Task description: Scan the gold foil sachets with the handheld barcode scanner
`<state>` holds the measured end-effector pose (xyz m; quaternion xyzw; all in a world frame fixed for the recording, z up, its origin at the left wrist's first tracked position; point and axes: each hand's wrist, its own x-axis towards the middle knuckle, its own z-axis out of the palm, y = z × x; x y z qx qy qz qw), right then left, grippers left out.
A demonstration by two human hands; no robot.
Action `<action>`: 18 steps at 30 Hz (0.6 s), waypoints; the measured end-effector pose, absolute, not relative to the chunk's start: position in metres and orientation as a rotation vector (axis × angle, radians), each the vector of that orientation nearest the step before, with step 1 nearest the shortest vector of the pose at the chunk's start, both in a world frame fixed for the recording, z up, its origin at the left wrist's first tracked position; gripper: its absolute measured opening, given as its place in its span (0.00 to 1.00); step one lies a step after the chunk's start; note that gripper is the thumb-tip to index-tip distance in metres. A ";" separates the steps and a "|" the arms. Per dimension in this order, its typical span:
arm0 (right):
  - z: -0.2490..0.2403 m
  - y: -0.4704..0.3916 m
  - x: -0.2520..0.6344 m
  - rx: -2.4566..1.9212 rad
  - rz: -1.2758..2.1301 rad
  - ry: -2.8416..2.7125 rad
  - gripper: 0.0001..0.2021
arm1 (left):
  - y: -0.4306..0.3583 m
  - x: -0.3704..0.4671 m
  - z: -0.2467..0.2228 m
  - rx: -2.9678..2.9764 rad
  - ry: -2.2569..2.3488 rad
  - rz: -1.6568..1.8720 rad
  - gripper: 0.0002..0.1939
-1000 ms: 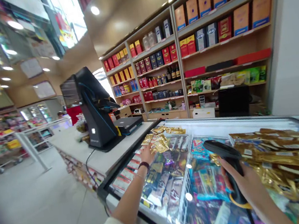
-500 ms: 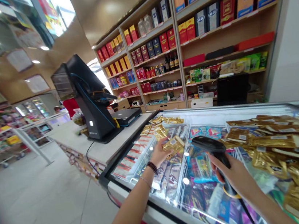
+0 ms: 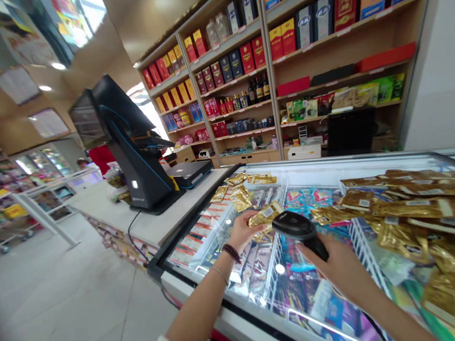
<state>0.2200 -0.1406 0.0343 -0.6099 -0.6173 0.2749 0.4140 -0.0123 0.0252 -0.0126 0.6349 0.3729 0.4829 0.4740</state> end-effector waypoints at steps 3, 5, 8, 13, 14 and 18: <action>0.030 -0.137 0.224 -1.545 0.698 -1.565 0.25 | 0.025 -0.012 -0.012 1.554 0.910 1.176 0.24; 0.029 -0.135 0.226 -1.541 0.703 -1.556 0.26 | 0.024 -0.013 -0.011 1.560 0.919 1.169 0.25; 0.029 -0.135 0.227 -1.537 0.707 -1.536 0.26 | 0.023 -0.013 -0.010 1.571 0.934 1.164 0.25; 0.032 -0.139 0.223 -1.526 0.721 -1.515 0.27 | 0.022 -0.014 -0.009 1.609 0.954 1.153 0.23; 0.033 -0.140 0.222 -1.522 0.711 -1.506 0.26 | 0.022 -0.014 -0.010 1.617 0.963 1.154 0.22; 0.036 -0.144 0.218 -1.510 0.673 -1.469 0.25 | 0.024 -0.014 -0.011 1.655 0.982 1.144 0.21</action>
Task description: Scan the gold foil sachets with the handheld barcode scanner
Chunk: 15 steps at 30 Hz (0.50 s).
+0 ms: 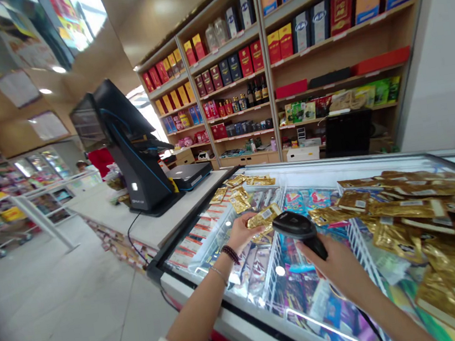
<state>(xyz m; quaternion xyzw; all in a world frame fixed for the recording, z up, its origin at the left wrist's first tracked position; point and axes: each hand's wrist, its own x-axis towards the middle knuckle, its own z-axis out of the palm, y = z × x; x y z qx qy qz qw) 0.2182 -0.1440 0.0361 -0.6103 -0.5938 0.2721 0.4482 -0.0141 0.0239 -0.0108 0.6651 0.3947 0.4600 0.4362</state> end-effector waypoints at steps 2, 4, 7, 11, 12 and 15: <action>0.037 -0.144 0.218 -1.515 0.689 -1.494 0.25 | 0.025 -0.014 -0.011 1.666 0.988 1.137 0.21; 0.037 -0.144 0.219 -1.514 0.688 -1.506 0.25 | 0.025 -0.014 -0.011 1.668 1.000 1.137 0.21; 0.036 -0.143 0.221 -1.509 0.670 -1.488 0.25 | 0.024 -0.015 -0.010 1.680 1.008 1.138 0.22; 0.034 -0.143 0.224 -1.510 0.718 -1.502 0.26 | 0.022 -0.015 -0.007 1.675 1.016 1.139 0.23; 0.034 -0.143 0.225 -1.501 0.720 -1.487 0.26 | 0.022 -0.015 -0.007 1.668 1.029 1.136 0.23; 0.033 -0.147 0.229 -1.455 0.698 -1.384 0.25 | 0.019 -0.012 -0.004 1.646 1.096 1.126 0.19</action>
